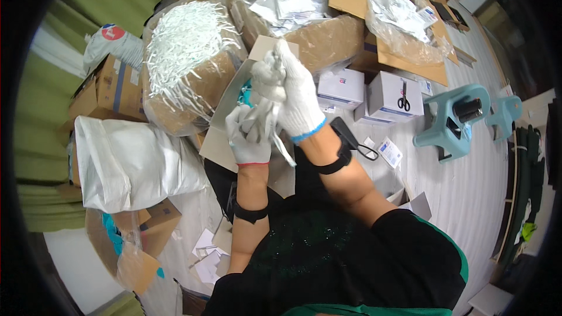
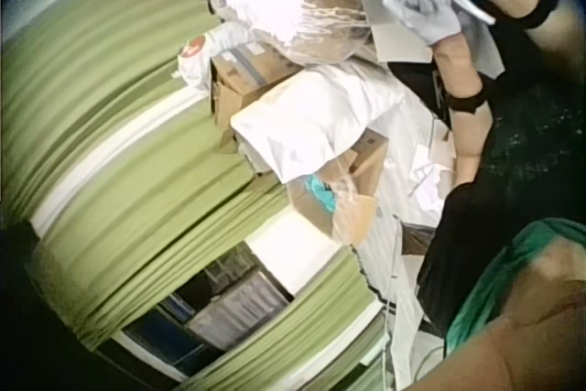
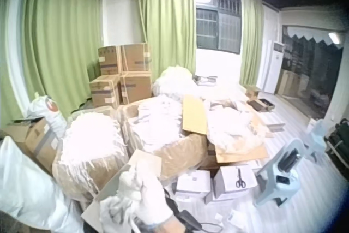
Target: Packing turquoise masks into a small cardboard box from a storage area.
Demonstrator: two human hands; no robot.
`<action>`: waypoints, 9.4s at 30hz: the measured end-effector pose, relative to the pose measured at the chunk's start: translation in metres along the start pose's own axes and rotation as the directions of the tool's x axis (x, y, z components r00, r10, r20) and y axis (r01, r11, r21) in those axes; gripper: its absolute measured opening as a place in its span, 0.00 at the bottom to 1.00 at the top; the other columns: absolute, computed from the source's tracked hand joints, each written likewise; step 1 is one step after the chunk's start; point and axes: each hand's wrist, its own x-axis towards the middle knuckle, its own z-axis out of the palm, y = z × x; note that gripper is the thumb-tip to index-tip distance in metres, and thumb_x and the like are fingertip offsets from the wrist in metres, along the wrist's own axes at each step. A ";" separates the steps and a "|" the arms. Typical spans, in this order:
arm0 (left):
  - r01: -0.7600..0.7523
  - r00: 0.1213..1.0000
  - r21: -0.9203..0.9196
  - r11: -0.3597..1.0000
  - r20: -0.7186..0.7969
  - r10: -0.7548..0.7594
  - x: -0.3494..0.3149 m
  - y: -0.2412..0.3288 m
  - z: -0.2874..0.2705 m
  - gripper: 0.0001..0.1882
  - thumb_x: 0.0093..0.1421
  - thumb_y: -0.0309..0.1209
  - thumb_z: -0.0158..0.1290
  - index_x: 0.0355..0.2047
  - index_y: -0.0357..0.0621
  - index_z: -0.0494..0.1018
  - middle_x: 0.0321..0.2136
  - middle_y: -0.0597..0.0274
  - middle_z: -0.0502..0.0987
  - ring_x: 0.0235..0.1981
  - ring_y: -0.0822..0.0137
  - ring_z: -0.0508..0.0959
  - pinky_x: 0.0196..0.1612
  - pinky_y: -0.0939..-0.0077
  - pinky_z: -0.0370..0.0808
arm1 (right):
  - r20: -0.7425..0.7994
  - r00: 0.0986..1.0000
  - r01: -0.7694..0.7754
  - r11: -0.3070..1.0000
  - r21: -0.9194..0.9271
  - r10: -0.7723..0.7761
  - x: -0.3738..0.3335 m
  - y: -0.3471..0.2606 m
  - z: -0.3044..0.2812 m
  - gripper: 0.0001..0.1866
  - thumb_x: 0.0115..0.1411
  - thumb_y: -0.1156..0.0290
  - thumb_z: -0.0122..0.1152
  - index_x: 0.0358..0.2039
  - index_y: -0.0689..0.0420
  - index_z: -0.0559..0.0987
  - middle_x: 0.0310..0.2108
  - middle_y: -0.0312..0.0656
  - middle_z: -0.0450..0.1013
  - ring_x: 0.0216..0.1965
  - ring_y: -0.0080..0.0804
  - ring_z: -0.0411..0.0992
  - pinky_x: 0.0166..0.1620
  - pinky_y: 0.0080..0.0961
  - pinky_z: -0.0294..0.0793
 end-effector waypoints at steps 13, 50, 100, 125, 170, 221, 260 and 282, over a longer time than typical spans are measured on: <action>0.439 0.877 0.163 0.883 0.135 -0.461 0.020 0.036 -0.025 0.26 0.66 0.56 0.45 0.39 0.44 0.75 0.28 0.68 0.74 0.28 0.79 0.72 0.32 0.85 0.72 | -0.044 0.977 0.012 0.261 -0.965 -0.207 -0.012 0.027 -0.049 0.24 0.68 0.55 0.47 0.26 0.61 0.79 0.20 0.44 0.74 0.22 0.31 0.69 0.32 0.28 0.69; 0.352 0.826 0.309 0.883 0.341 -0.448 0.000 0.014 -0.028 0.12 0.70 0.31 0.41 0.27 0.50 0.62 0.15 0.78 0.56 0.11 0.85 0.52 0.13 0.84 0.49 | -0.228 0.949 -0.222 0.975 0.008 0.218 -0.028 0.029 -0.077 0.16 0.68 0.54 0.52 0.33 0.53 0.71 0.21 0.31 0.65 0.17 0.21 0.62 0.17 0.21 0.65; 0.423 0.904 -0.036 0.905 0.075 -0.420 -0.032 0.002 -0.046 0.17 0.69 0.44 0.46 0.24 0.53 0.62 0.18 0.76 0.60 0.16 0.82 0.63 0.17 0.88 0.61 | -0.314 0.949 -0.224 0.783 -0.580 0.039 -0.046 0.051 -0.033 0.11 0.67 0.60 0.53 0.30 0.50 0.72 0.17 0.27 0.62 0.14 0.15 0.55 0.17 0.14 0.52; 0.112 0.982 0.955 0.274 -0.149 0.118 0.194 0.057 -0.273 0.25 0.60 0.43 0.53 0.49 0.35 0.72 0.39 0.47 0.78 0.38 0.57 0.79 0.40 0.69 0.75 | -0.144 0.965 -0.201 0.969 0.141 0.221 0.007 0.055 -0.106 0.19 0.69 0.55 0.49 0.28 0.57 0.70 0.25 0.39 0.68 0.25 0.30 0.68 0.29 0.27 0.72; -0.157 0.987 0.943 0.293 0.156 0.030 0.288 0.065 -0.122 0.13 0.56 0.34 0.54 0.33 0.35 0.80 0.21 0.58 0.82 0.24 0.70 0.81 0.33 0.78 0.76 | -0.686 0.675 -0.535 0.820 -0.202 0.272 -0.094 0.035 -0.182 0.13 0.61 0.64 0.57 0.39 0.60 0.76 0.33 0.41 0.75 0.30 0.29 0.72 0.33 0.25 0.72; -0.259 0.957 0.878 0.403 0.176 0.232 0.124 0.050 -0.072 0.09 0.58 0.27 0.57 0.37 0.34 0.76 0.29 0.64 0.78 0.31 0.80 0.75 0.37 0.82 0.73 | -0.300 0.951 -0.184 0.658 -0.730 -0.068 0.042 -0.053 -0.142 0.04 0.59 0.75 0.62 0.34 0.60 0.78 0.21 0.32 0.72 0.15 0.16 0.62 0.20 0.14 0.61; -0.120 0.932 0.435 0.892 -0.260 0.252 0.087 -0.008 -0.017 0.17 0.65 0.38 0.53 0.36 0.32 0.76 0.32 0.60 0.79 0.30 0.73 0.76 0.35 0.75 0.74 | 0.005 0.754 -0.645 0.739 0.196 0.657 0.018 -0.002 -0.090 0.14 0.67 0.59 0.53 0.32 0.58 0.75 0.16 0.26 0.62 0.10 0.10 0.53 0.12 0.11 0.50; 0.796 0.543 -0.297 0.528 0.736 -0.405 0.020 0.020 -0.010 0.21 0.69 0.52 0.40 0.25 0.53 0.62 0.12 0.76 0.51 0.10 0.80 0.51 0.15 0.84 0.46 | 0.003 0.973 -0.215 0.913 -0.346 0.230 0.016 -0.015 -0.118 0.20 0.62 0.52 0.60 0.45 0.52 0.72 0.28 0.31 0.70 0.22 0.21 0.67 0.25 0.18 0.67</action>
